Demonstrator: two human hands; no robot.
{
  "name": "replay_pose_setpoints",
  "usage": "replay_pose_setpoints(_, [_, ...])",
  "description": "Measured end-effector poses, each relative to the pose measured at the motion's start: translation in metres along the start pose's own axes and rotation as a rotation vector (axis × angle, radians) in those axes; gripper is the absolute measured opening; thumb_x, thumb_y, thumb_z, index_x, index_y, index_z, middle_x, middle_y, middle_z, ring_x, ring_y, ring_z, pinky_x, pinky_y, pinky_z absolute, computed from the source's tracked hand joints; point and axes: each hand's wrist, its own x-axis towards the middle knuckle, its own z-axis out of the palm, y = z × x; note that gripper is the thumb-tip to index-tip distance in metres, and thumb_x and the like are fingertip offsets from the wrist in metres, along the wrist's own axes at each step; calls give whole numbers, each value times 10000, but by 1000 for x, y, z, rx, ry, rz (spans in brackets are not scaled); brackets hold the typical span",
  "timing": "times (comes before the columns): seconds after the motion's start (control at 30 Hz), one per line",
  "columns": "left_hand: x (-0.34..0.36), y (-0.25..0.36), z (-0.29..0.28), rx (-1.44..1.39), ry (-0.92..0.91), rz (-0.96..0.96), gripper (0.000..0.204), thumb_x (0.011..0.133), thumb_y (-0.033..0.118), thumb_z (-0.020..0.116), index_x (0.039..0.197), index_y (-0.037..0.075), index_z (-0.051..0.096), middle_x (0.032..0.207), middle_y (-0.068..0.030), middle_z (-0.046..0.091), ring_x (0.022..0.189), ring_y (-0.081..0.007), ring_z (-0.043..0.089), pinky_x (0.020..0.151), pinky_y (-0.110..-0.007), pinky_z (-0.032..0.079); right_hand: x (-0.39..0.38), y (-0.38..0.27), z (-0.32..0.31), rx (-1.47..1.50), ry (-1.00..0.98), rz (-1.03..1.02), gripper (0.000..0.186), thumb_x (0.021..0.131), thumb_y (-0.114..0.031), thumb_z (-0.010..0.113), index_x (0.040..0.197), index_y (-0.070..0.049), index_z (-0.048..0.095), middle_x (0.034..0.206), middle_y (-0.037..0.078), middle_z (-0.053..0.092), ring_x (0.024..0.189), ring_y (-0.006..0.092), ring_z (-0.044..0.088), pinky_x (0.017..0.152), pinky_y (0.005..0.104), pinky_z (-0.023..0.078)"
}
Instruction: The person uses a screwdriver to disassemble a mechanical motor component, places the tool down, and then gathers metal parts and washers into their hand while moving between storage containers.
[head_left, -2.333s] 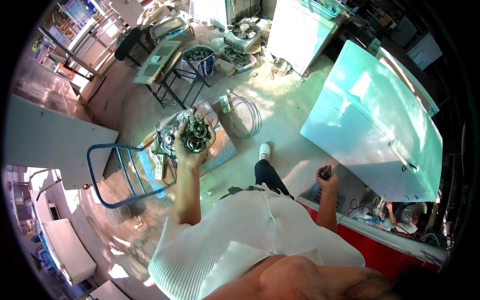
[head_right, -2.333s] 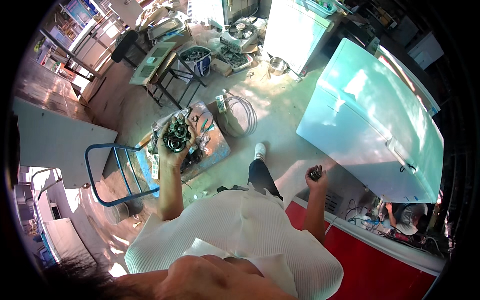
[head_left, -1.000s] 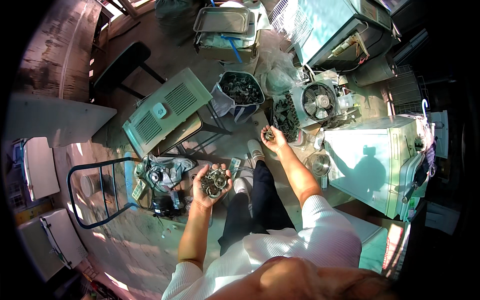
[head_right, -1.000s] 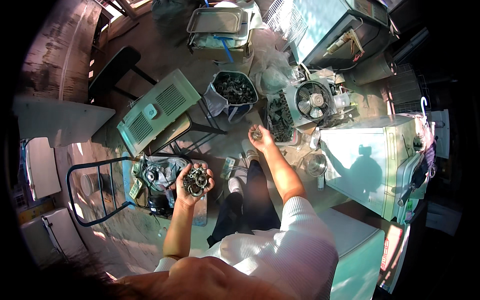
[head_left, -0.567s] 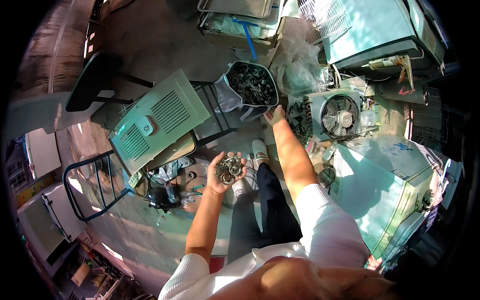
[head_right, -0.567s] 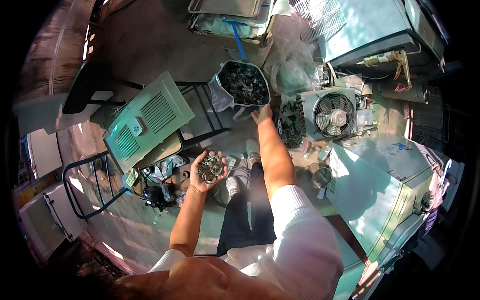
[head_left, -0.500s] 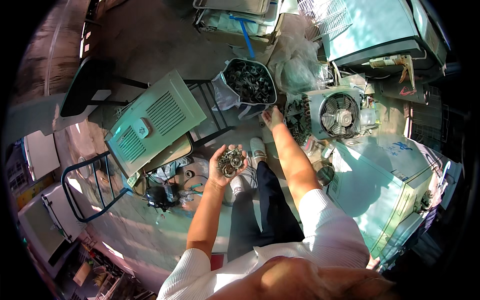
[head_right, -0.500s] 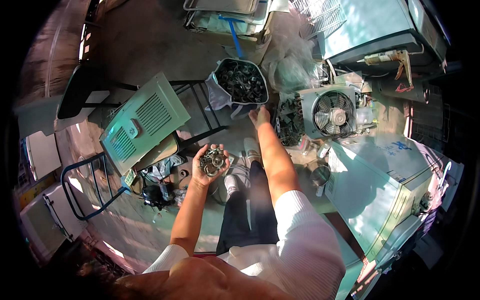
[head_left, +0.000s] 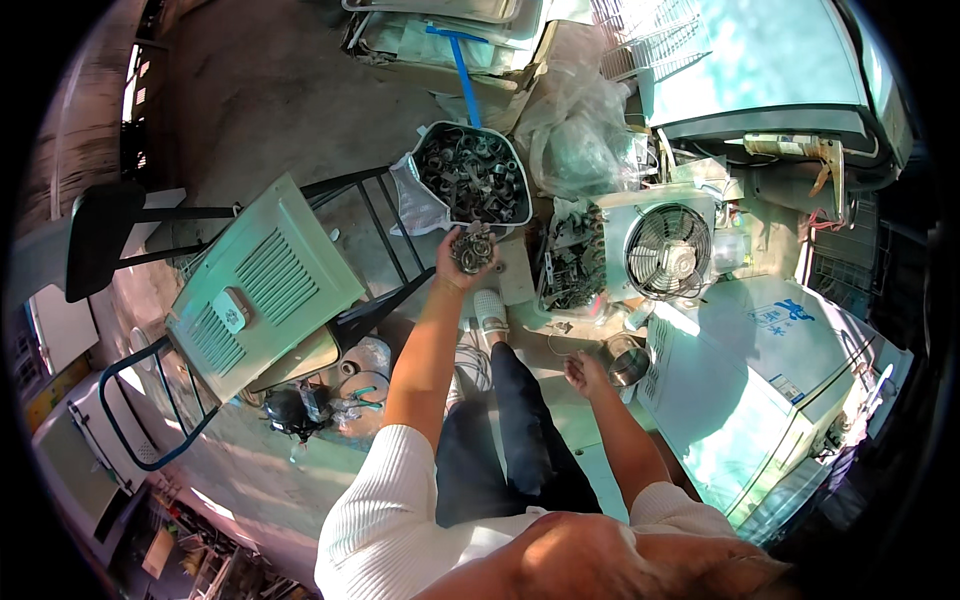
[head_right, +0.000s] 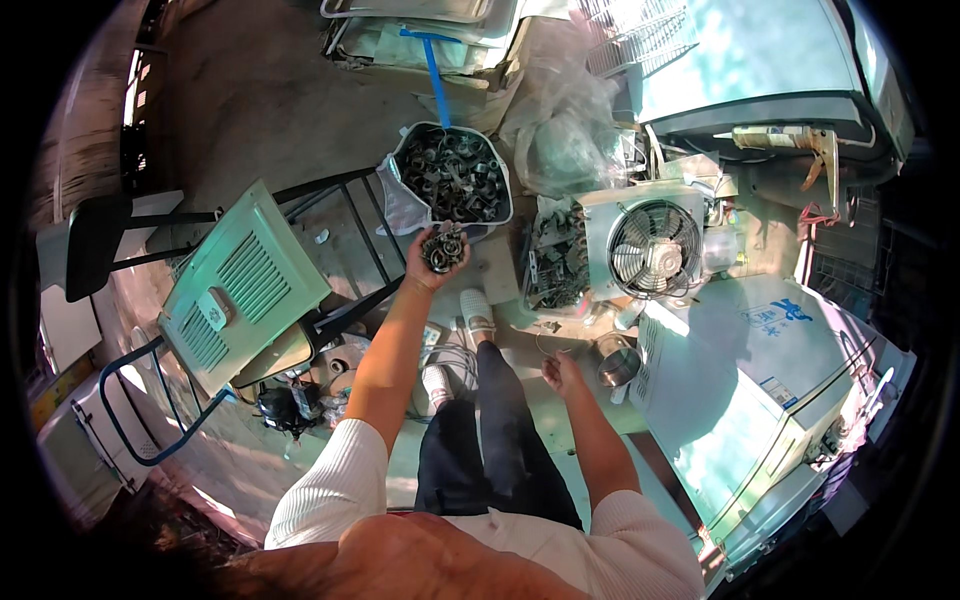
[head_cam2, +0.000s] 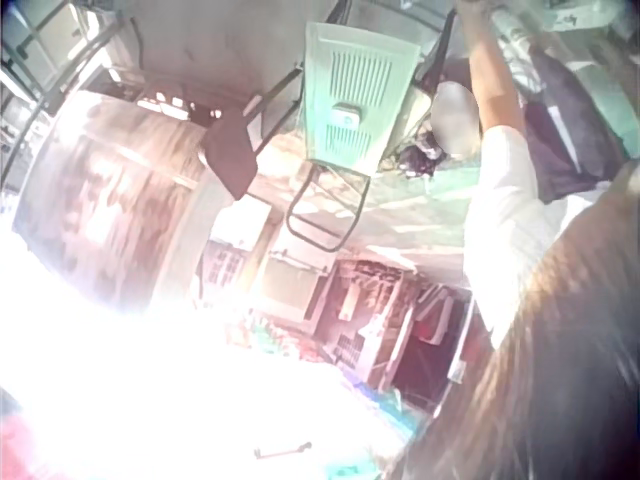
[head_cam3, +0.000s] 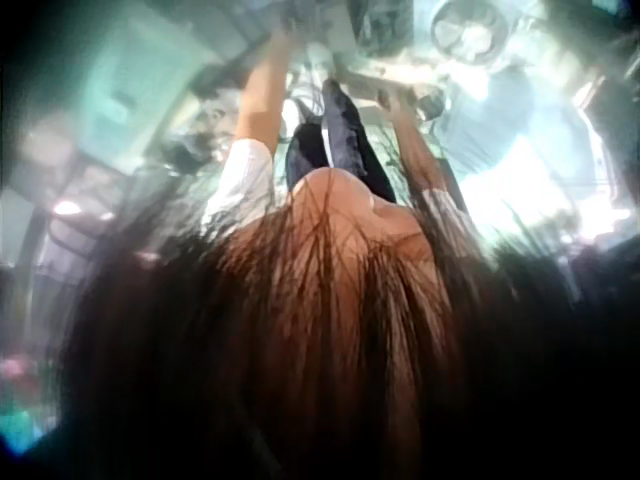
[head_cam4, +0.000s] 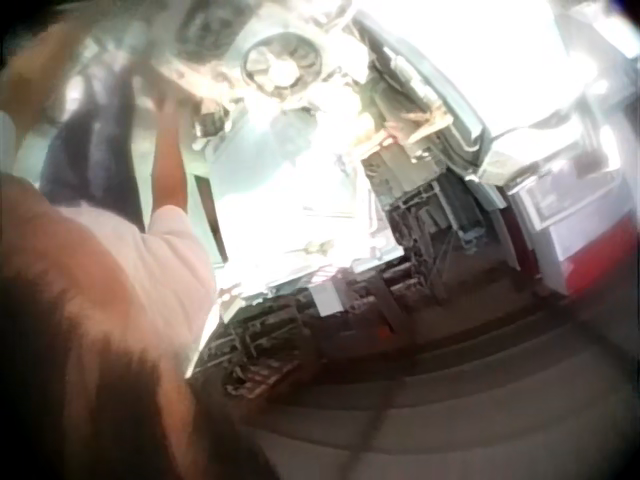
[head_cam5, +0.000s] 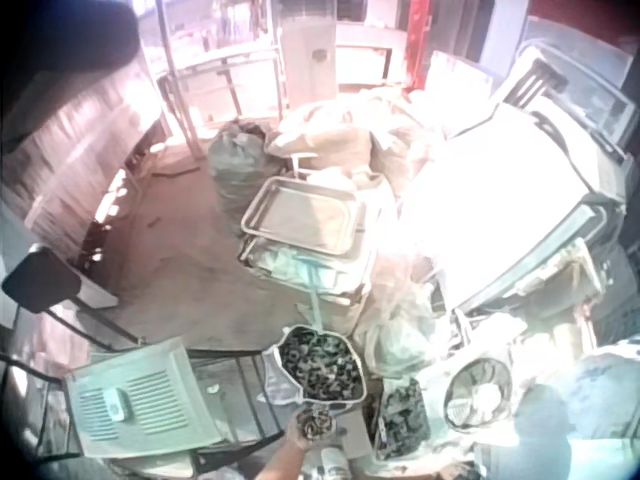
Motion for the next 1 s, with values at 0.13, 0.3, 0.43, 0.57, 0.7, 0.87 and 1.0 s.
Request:
replay_pose_setpoints(0.13, [37,9,50,137,597,216,661,935,568,393,1429,129,408,1435,-165,440,1318,-533,313,1042,-763,138,-8,-9,-2,41,-49,-37,283,994,-283,527,1117,-34,584,1032,97,628,893,194,620,816,337,555])
replay_pose_setpoints(0.3, [-1,11,-14,184,474,315,611,954,500,458,1435,130,396,1459,-114,450,1390,-392,349,1078,-674,249,-25,-16,27,-1,-161,-7,303,982,-287,554,1150,-35,570,1039,100,622,937,194,606,827,336,543])
replay_pose_setpoints(0.43, [-86,-27,-79,375,652,274,413,993,371,456,1320,122,490,1291,-64,565,1246,-260,508,1044,-530,371,-45,-14,40,-178,-220,-52,341,960,-300,593,1196,-56,572,1070,93,645,910,190,629,790,323,549])
replay_pose_setpoints(0.57, [-222,-64,-150,333,788,280,386,997,415,452,1283,167,525,1129,-10,587,1107,-248,549,1045,-507,353,-71,-21,58,-388,-125,-85,329,962,-327,580,1176,-77,596,1062,63,660,947,193,628,843,370,533])
replay_pose_setpoints(0.7, [-372,-100,-204,445,923,359,245,984,422,488,1058,205,574,915,54,605,837,-147,584,804,-411,449,-75,-39,58,-776,-176,-256,281,974,-342,558,1130,-111,588,989,65,643,897,196,630,776,393,547])
replay_pose_setpoints(0.87, [-517,-139,-284,193,867,806,367,958,410,516,1241,175,524,1085,8,618,984,-158,595,850,-396,456,-80,-56,89,-939,-84,-372,138,977,-270,526,969,-134,552,726,7,602,564,146,569,530,320,516])
replay_pose_setpoints(1.0, [-597,-201,-317,-58,906,996,497,949,390,535,1372,145,446,1373,-60,508,1197,-239,545,975,-436,435,-132,4,157,-1171,-182,-502,157,964,-243,534,846,-143,559,646,-27,555,514,105,538,443,258,441])
